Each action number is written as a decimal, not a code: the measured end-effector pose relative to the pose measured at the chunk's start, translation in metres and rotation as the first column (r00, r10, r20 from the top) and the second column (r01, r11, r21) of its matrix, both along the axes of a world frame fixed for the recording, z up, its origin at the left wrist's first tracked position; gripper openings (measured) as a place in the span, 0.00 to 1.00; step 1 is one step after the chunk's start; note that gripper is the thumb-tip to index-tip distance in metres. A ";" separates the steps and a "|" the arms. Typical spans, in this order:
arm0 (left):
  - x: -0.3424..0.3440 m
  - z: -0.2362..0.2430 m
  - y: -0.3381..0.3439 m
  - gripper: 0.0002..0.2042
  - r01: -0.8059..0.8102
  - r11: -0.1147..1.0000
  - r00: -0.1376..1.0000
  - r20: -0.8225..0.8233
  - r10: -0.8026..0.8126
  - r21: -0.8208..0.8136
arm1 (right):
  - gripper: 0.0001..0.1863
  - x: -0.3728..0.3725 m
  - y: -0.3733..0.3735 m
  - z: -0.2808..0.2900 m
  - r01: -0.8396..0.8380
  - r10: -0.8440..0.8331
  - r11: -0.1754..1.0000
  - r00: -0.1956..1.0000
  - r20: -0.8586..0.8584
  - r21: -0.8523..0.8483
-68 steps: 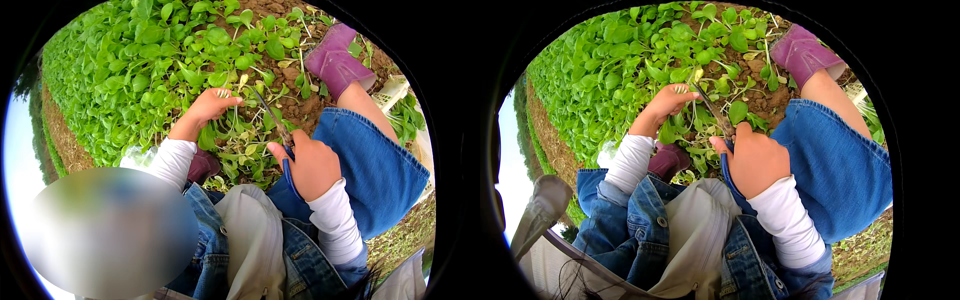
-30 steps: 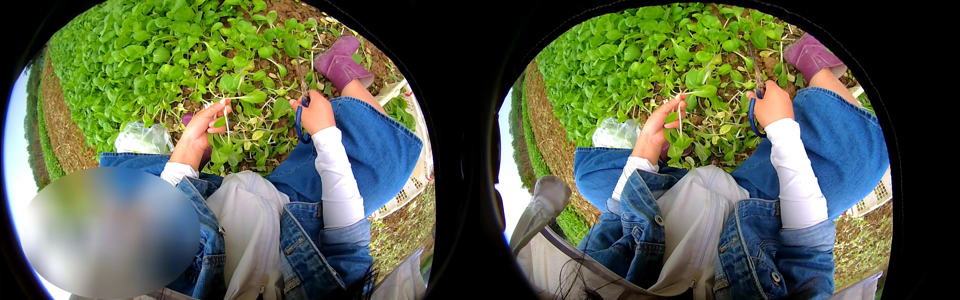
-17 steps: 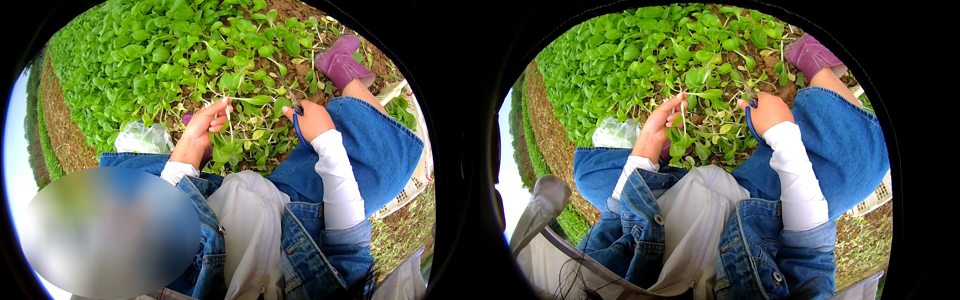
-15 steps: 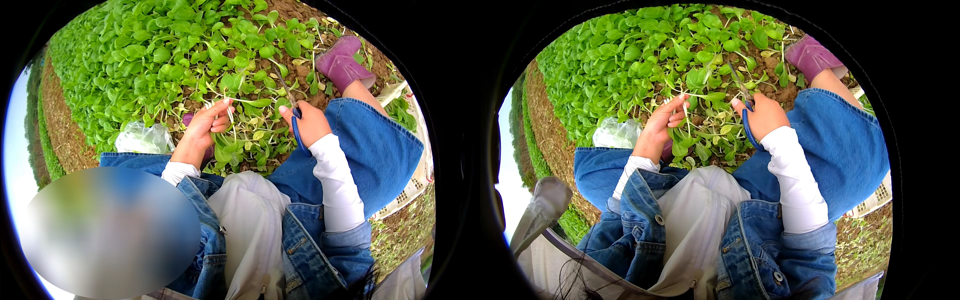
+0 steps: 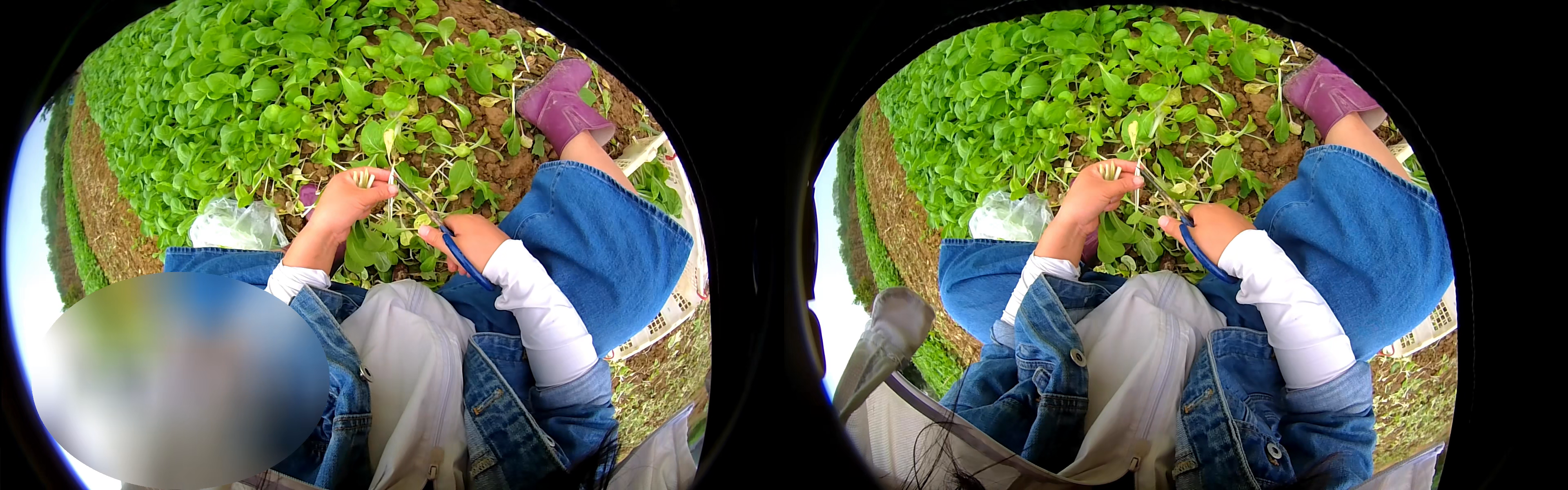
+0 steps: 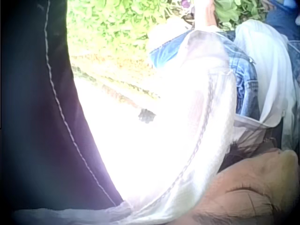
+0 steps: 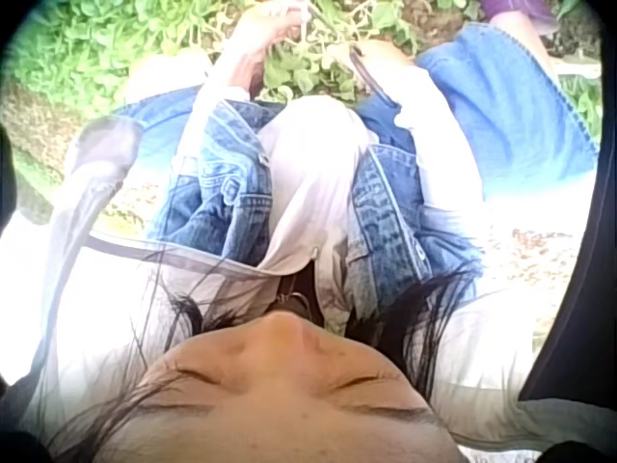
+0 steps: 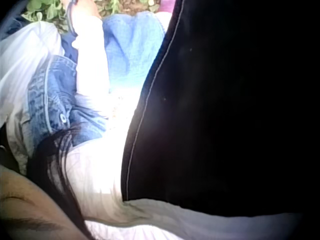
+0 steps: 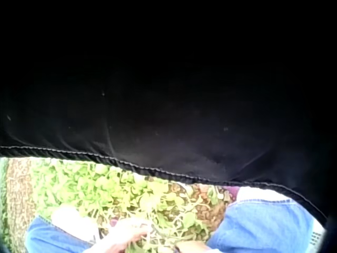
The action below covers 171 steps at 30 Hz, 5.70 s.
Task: The person uses shears to cut leafy green vegetables from a field and places them into a white plastic bag. The person repeatedly selects bunches, cuts them near the base, and deposits them into the bag.
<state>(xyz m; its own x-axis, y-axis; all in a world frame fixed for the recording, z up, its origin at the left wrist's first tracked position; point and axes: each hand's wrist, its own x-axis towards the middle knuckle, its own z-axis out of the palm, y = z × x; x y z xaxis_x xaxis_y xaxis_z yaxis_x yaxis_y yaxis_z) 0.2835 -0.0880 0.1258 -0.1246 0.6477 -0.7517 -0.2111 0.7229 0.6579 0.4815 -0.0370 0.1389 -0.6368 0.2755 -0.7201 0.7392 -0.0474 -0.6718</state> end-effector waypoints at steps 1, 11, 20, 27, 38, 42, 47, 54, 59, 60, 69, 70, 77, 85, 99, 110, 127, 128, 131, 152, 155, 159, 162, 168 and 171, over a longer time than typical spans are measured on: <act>0.001 0.000 0.001 0.10 0.003 1.000 1.000 -0.028 -0.003 -0.002 | 0.33 0.000 0.001 0.001 -0.009 0.010 1.000 1.000 0.018 -0.015; 0.005 0.001 0.002 0.07 0.160 0.985 0.972 -0.164 -0.170 -0.070 | 0.34 -0.001 -0.001 -0.010 0.029 -0.007 0.981 0.993 0.115 -0.191; 0.006 -0.050 -0.020 0.08 0.459 0.869 0.839 -0.234 -0.492 -0.183 | 0.31 -0.003 -0.002 -0.029 -0.185 0.242 0.960 0.926 0.290 -0.210; -0.004 -0.097 -0.017 0.07 0.403 0.882 0.894 -0.103 -0.437 -0.246 | 0.31 0.010 0.011 -0.019 -0.263 0.142 0.922 0.912 0.385 0.284; 0.045 -0.181 0.070 0.16 0.351 0.884 0.700 -0.541 -0.466 -0.307 | 0.23 0.034 0.060 0.045 0.476 -0.526 0.745 0.850 -0.028 0.468; 0.054 -0.191 0.086 0.18 0.527 0.727 0.497 -0.534 -0.684 -0.440 | 0.21 0.034 0.064 0.048 0.450 -0.508 0.763 0.861 -0.001 0.463; 0.047 -0.222 0.081 0.21 0.535 0.732 0.515 -0.524 -0.678 -0.421 | 0.20 0.035 0.065 0.049 0.434 -0.487 0.766 0.873 -0.014 0.474; 0.037 -0.190 0.085 0.14 0.276 0.832 0.882 -0.218 -0.419 -0.481 | 0.20 0.039 0.064 0.048 0.442 -0.484 0.751 0.874 -0.046 0.491; 0.019 -0.139 0.091 0.11 0.346 0.843 0.861 -0.217 -0.460 -0.412 | 0.21 0.038 0.059 0.049 0.438 -0.464 0.759 0.883 -0.072 0.481; 0.016 -0.130 0.088 0.10 0.309 0.892 0.891 -0.228 -0.393 -0.330 | 0.21 0.038 0.057 0.048 0.440 -0.464 0.758 0.882 -0.076 0.482; 0.005 -0.023 0.049 0.07 0.293 0.907 0.781 -0.623 -0.044 0.303 | 0.25 0.037 0.048 0.040 0.361 -0.380 0.806 0.923 -0.057 0.469; 0.005 -0.014 0.046 0.07 0.292 0.879 0.770 -0.638 0.018 0.376 | 0.25 0.037 0.047 0.039 0.357 -0.379 0.803 0.924 -0.054 0.478; 0.005 0.032 0.037 0.07 -0.085 0.937 0.974 -0.168 0.149 0.338 | 0.26 0.037 0.043 0.028 0.388 -0.402 0.806 0.913 -0.067 0.448; -0.010 0.003 0.029 0.08 -0.172 0.981 0.983 -0.053 0.178 0.089 | 0.25 0.027 0.034 0.016 0.357 -0.355 0.849 0.931 -0.080 0.390; 0.005 -0.020 0.016 0.06 -0.131 0.990 0.964 -0.226 0.139 0.048 | 0.14 -0.003 0.014 -0.027 0.479 -0.448 0.876 0.850 -0.278 0.052; 0.012 -0.026 0.012 0.07 -0.156 0.988 0.978 -0.141 0.156 0.007 | 0.15 -0.008 0.006 -0.034 0.517 -0.608 0.775 0.766 -0.207 -0.363; 0.001 -0.045 -0.006 0.09 -0.015 0.996 0.999 -0.052 0.010 -0.085 | 0.35 0.006 -0.002 -0.030 -0.071 0.129 0.933 0.981 0.145 -0.352; 0.000 -0.044 -0.006 0.09 0.011 0.995 0.997 -0.073 -0.018 -0.097 | 0.36 0.004 -0.004 -0.032 -0.104 0.170 0.923 0.974 0.149 -0.371; 0.000 -0.042 -0.006 0.09 0.066 0.990 0.991 -0.108 -0.080 -0.122 | 0.37 0.002 -0.006 -0.038 -0.049 0.123 0.914 0.980 0.159 -0.403; 0.003 -0.048 -0.013 0.09 0.370 0.916 0.909 -0.144 -0.391 -0.154 | 0.35 -0.002 -0.008 -0.039 0.039 0.059 0.898 0.977 0.206 -0.438; 0.004 -0.060 -0.017 0.09 0.492 0.850 0.822 -0.221 -0.525 -0.189 | 0.33 0.000 -0.011 -0.050 -0.085 0.193 0.912 0.952 0.237 -0.401; -0.001 -0.089 -0.026 0.11 0.710 0.630 0.540 -0.331 -0.774 -0.314 | 0.31 -0.002 0.001 -0.033 -0.280 0.316 0.948 0.888 0.335 -0.151; -0.001 -0.104 -0.021 0.10 0.426 0.852 0.883 -0.065 -0.465 -0.305 | 0.34 0.004 0.017 -0.021 -0.087 0.052 0.990 0.955 0.290 0.108; 0.028 -0.120 0.039 0.06 0.099 0.981 0.980 -0.153 -0.125 -0.165 | 0.24 0.034 0.063 0.062 0.815 -0.814 0.576 0.565 -0.132 -0.067; 0.042 -0.134 0.066 0.07 0.076 0.970 0.982 -0.149 -0.113 -0.231 | 0.24 0.041 0.072 0.075 0.876 -0.877 0.468 0.445 -0.180 -0.116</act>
<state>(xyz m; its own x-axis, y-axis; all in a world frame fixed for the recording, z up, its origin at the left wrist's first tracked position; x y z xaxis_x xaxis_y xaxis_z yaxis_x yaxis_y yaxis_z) 0.3251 -0.0217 -0.0083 -0.2014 0.4804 -0.8536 -0.0400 0.8667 0.4972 0.5222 0.0351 0.2144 -0.1755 0.7640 -0.6209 0.1627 -0.5995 -0.7837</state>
